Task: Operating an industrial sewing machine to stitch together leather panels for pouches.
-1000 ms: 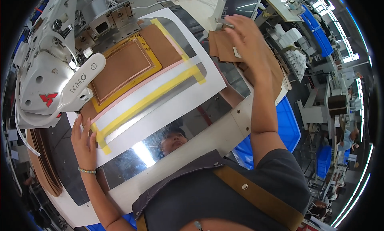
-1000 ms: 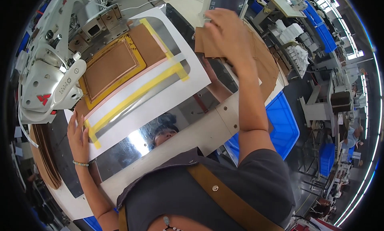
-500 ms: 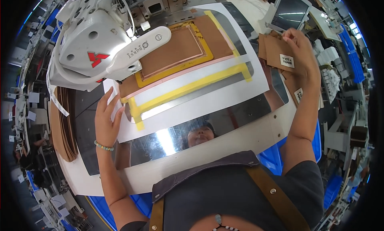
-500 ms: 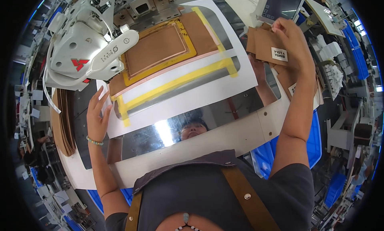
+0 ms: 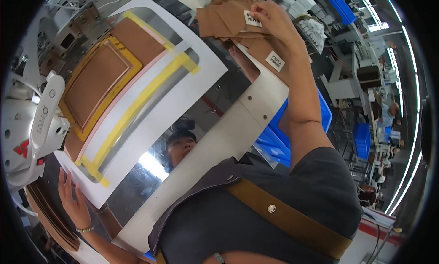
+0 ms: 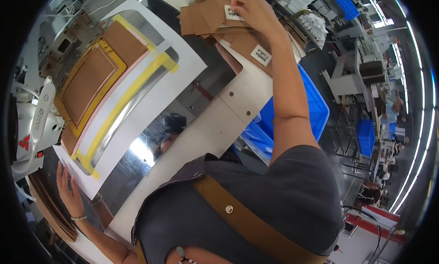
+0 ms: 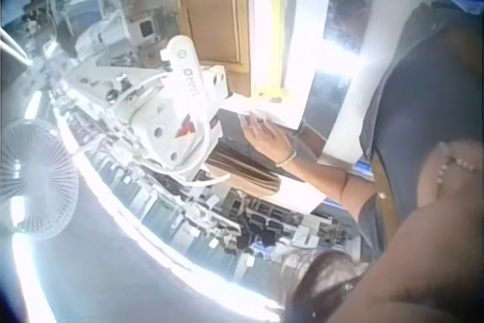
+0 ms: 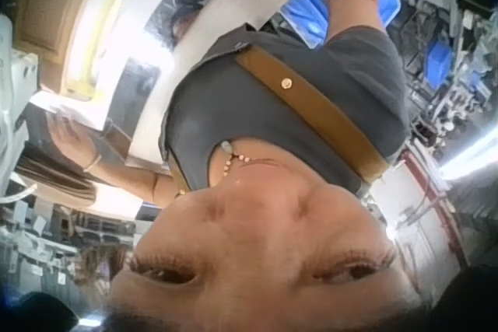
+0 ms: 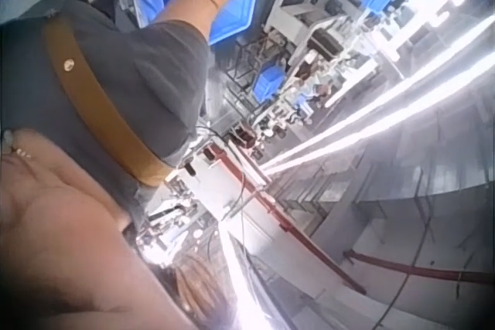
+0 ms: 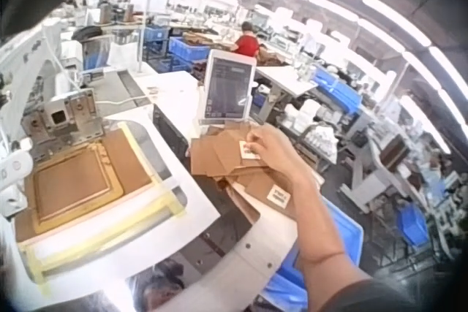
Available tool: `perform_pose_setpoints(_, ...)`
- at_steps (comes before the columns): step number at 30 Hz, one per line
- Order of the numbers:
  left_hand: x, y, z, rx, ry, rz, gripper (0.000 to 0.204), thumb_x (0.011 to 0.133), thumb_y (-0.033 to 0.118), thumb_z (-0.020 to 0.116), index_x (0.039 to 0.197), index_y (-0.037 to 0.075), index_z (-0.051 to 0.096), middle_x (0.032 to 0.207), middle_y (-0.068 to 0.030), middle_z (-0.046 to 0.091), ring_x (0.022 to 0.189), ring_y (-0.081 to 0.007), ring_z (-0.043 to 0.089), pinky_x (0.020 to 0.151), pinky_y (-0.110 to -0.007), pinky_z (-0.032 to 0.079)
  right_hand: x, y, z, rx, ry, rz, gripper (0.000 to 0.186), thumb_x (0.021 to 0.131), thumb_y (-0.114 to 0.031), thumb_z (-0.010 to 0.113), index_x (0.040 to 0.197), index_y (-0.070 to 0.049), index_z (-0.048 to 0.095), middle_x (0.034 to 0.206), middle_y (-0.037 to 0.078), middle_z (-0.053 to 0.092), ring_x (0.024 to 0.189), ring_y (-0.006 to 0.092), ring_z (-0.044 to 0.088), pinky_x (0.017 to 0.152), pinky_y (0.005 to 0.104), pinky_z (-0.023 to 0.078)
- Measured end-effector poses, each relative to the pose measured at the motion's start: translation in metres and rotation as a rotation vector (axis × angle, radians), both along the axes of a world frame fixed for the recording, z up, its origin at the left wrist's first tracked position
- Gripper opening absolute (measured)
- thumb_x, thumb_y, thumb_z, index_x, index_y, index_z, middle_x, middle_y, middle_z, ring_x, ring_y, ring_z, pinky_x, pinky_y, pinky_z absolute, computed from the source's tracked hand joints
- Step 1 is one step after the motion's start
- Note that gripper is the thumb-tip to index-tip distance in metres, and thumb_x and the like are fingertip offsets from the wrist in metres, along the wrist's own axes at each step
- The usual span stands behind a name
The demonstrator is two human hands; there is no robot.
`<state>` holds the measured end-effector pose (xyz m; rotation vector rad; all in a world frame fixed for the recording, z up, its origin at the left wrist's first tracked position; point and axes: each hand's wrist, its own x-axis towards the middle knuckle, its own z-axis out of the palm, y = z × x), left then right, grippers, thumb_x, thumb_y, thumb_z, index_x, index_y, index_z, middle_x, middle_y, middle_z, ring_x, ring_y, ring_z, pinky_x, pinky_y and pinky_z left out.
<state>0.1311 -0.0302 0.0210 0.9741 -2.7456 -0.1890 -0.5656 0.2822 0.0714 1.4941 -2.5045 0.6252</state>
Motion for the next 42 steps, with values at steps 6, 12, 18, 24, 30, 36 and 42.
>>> perform_pose_setpoints(6, -0.036, -0.013, -0.012, 0.026, 0.001, -0.053, 0.041, 0.106, 0.014, 0.062, 0.146, 0.007, 0.064, 0.161, -0.0145, 0.053, 0.145, -0.0371, 0.053, 0.117, -0.049, 0.045, 0.001, 0.026, 0.056, -0.235, -0.117, -0.156, 0.021, 0.099, -0.008, 0.069, 0.119, -0.004, 0.074, 0.094, 0.007, 0.068, 0.086, 0.0138, 0.066, 0.079, 0.0305, 0.053)
perform_pose_setpoints(12, -0.054, 0.009, 0.002, 0.016, 0.04, -0.073, 0.045, 0.1, 0.002, 0.063, 0.145, 0.004, 0.064, 0.157, -0.0192, 0.055, 0.144, -0.0383, 0.053, 0.121, -0.047, 0.04, 0.045, -0.078, 0.025, -0.249, 0.178, 0.442, 0.021, 0.099, -0.012, 0.07, 0.117, -0.003, 0.075, 0.097, 0.009, 0.068, 0.089, 0.0215, 0.066, 0.08, 0.0351, 0.052)
perform_pose_setpoints(18, -0.105, 0.013, 0.002, 0.015, 0.002, -0.189, 0.055, 0.099, 0.004, 0.054, 0.154, 0.001, 0.052, 0.162, -0.0155, 0.05, 0.148, -0.0455, 0.043, 0.125, -0.051, 0.035, 0.168, -0.217, -0.019, -0.25, 0.145, 0.685, 0.024, 0.1, -0.017, 0.066, 0.119, -0.01, 0.079, 0.108, 0.01, 0.07, 0.107, 0.031, 0.065, 0.095, 0.0425, 0.052)
perform_pose_setpoints(24, -0.119, 0.009, 0.002, 0.009, -0.067, -0.118, 0.056, 0.1, 0.002, 0.053, 0.156, 0.0, 0.049, 0.159, -0.0198, 0.05, 0.147, -0.0489, 0.04, 0.124, -0.052, 0.034, 0.238, -0.288, -0.049, -0.018, 0.261, 0.755, 0.016, 0.09, -0.007, 0.069, 0.101, -0.01, 0.081, 0.111, 0.007, 0.075, 0.113, 0.0278, 0.067, 0.093, 0.0425, 0.052)
perform_pose_setpoints(30, -0.117, -0.033, -0.017, 0.004, -0.083, -0.066, 0.043, 0.111, 0.018, 0.048, 0.15, 0.001, 0.056, 0.147, -0.0245, 0.059, 0.138, -0.0511, 0.046, 0.12, -0.053, 0.035, 0.246, -0.295, -0.064, -0.085, 0.238, 0.832, 0.025, 0.08, -0.004, 0.076, 0.103, -0.01, 0.082, 0.118, 0.005, 0.075, 0.118, 0.0248, 0.067, 0.096, 0.0415, 0.052)
perform_pose_setpoints(36, -0.135, -0.071, -0.041, 0.076, 0.207, -0.064, 0.028, 0.104, 0.015, 0.063, 0.126, 0.001, 0.073, 0.124, -0.0234, 0.072, 0.119, -0.0445, 0.064, 0.105, -0.049, 0.049, 0.249, -0.294, -0.071, -0.086, 0.215, 0.808, 0.028, 0.079, -0.003, 0.077, 0.106, -0.009, 0.083, 0.12, 0.004, 0.075, 0.123, 0.0241, 0.065, 0.099, 0.0411, 0.052)
perform_pose_setpoints(42, -0.138, -0.098, -0.048, 0.216, 0.025, -0.12, 0.043, 0.11, 0.015, 0.05, 0.151, 0.011, 0.06, 0.164, -0.0038, 0.051, 0.155, -0.0272, 0.041, 0.13, -0.042, 0.027, 0.252, -0.287, -0.067, 0.003, 0.169, 0.807, 0.029, 0.08, -0.004, 0.079, 0.109, -0.009, 0.083, 0.12, 0.004, 0.074, 0.121, 0.0243, 0.064, 0.1, 0.0408, 0.05)
